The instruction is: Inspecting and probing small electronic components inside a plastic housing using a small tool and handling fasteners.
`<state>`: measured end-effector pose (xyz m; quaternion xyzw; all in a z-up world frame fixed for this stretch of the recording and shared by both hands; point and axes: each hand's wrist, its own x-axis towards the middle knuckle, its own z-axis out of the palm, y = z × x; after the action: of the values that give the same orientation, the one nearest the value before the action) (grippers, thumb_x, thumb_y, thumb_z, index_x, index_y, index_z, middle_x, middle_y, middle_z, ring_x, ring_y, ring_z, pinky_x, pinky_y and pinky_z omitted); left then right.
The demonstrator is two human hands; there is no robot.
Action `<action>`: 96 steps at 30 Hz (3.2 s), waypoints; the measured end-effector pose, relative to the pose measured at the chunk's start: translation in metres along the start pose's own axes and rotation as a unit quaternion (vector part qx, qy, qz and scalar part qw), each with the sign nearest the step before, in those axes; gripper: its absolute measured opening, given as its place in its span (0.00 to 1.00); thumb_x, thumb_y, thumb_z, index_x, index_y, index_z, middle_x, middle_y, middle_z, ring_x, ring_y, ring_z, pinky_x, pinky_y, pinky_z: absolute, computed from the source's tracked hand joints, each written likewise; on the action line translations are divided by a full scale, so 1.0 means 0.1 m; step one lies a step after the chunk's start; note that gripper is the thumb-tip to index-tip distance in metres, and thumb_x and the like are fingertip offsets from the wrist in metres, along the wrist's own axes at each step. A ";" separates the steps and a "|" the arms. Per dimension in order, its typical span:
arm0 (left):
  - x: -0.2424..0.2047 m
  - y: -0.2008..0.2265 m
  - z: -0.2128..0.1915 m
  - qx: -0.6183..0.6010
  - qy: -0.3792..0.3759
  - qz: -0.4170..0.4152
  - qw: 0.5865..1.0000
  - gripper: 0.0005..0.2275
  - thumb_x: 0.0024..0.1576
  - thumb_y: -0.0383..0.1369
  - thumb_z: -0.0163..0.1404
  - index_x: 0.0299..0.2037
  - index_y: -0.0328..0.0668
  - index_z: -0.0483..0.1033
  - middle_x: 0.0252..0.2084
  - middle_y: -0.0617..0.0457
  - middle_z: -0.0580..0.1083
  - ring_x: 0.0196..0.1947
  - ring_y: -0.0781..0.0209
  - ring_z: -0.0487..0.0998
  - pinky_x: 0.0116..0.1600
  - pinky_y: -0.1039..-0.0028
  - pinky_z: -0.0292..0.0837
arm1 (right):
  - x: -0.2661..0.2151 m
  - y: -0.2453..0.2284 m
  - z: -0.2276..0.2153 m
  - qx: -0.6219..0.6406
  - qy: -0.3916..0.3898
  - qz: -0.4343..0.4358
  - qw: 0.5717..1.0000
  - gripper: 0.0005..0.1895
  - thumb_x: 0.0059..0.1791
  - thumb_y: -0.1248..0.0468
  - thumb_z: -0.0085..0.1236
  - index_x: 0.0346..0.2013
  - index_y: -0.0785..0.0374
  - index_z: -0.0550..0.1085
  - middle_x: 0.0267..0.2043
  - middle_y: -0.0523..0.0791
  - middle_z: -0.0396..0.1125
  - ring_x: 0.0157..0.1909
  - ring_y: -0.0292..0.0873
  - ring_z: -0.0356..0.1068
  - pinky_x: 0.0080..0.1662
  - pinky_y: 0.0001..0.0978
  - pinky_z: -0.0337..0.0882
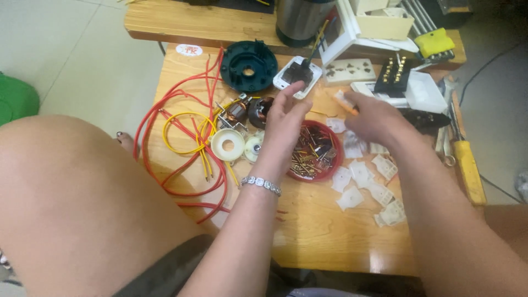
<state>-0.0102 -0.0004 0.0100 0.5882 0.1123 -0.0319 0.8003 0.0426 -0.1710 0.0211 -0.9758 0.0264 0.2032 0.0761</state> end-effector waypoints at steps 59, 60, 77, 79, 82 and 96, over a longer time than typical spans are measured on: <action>-0.85 0.24 -0.18 0.550 -0.066 -0.085 0.828 0.17 0.53 0.39 0.48 0.48 0.37 0.74 0.44 0.47 0.76 0.42 0.58 0.77 0.49 0.70 0.71 | -1.26 0.63 -0.15 0.155 0.067 0.196 0.966 0.14 0.47 0.61 0.61 0.47 0.59 0.76 0.27 0.52 0.68 0.23 0.44 0.62 0.26 0.36 0.62; -0.86 0.22 -0.18 0.588 -0.032 -0.055 0.807 0.19 0.53 0.40 0.51 0.52 0.42 0.73 0.50 0.49 0.75 0.50 0.58 0.76 0.56 0.68 0.69 | -1.27 0.56 -0.16 0.163 0.028 0.182 0.969 0.14 0.45 0.59 0.64 0.43 0.59 0.78 0.32 0.51 0.69 0.28 0.44 0.65 0.31 0.36 0.63; -1.21 -0.53 0.31 0.521 -0.161 0.136 0.827 0.16 0.51 0.29 0.48 0.49 0.33 0.62 0.41 0.36 0.71 0.37 0.41 0.75 0.43 0.58 0.71 | -1.13 0.32 -0.06 0.103 0.079 0.114 0.985 0.20 0.43 0.55 0.59 0.49 0.54 0.76 0.47 0.49 0.72 0.45 0.51 0.71 0.48 0.45 0.69; -1.21 -0.48 0.35 0.487 -0.151 0.170 0.843 0.09 0.54 0.26 0.42 0.44 0.34 0.65 0.42 0.36 0.71 0.35 0.40 0.75 0.41 0.55 0.70 | -1.24 0.21 -0.11 0.093 0.062 0.121 0.986 0.20 0.45 0.53 0.58 0.50 0.52 0.76 0.46 0.48 0.72 0.41 0.49 0.72 0.47 0.44 0.70; -1.13 -0.36 0.36 0.476 -0.179 0.153 0.848 0.13 0.48 0.25 0.49 0.43 0.37 0.64 0.43 0.39 0.68 0.35 0.43 0.75 0.42 0.57 0.72 | -1.41 0.05 -0.18 0.129 0.047 0.129 0.982 0.16 0.49 0.55 0.54 0.48 0.56 0.76 0.45 0.48 0.72 0.39 0.44 0.73 0.43 0.38 0.71; -0.62 -0.06 -0.58 0.566 0.127 0.093 0.809 0.21 0.43 0.27 0.59 0.48 0.39 0.71 0.44 0.41 0.65 0.46 0.33 0.73 0.49 0.50 0.72 | -1.02 0.29 0.33 0.170 -0.194 0.043 0.965 0.18 0.40 0.57 0.60 0.38 0.67 0.81 0.30 0.54 0.75 0.31 0.45 0.74 0.34 0.37 0.77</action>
<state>-0.0796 0.0481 0.0018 0.9433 0.1201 0.0600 0.3036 -0.0665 -0.1926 0.0283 -0.8886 0.0872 0.3838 0.2353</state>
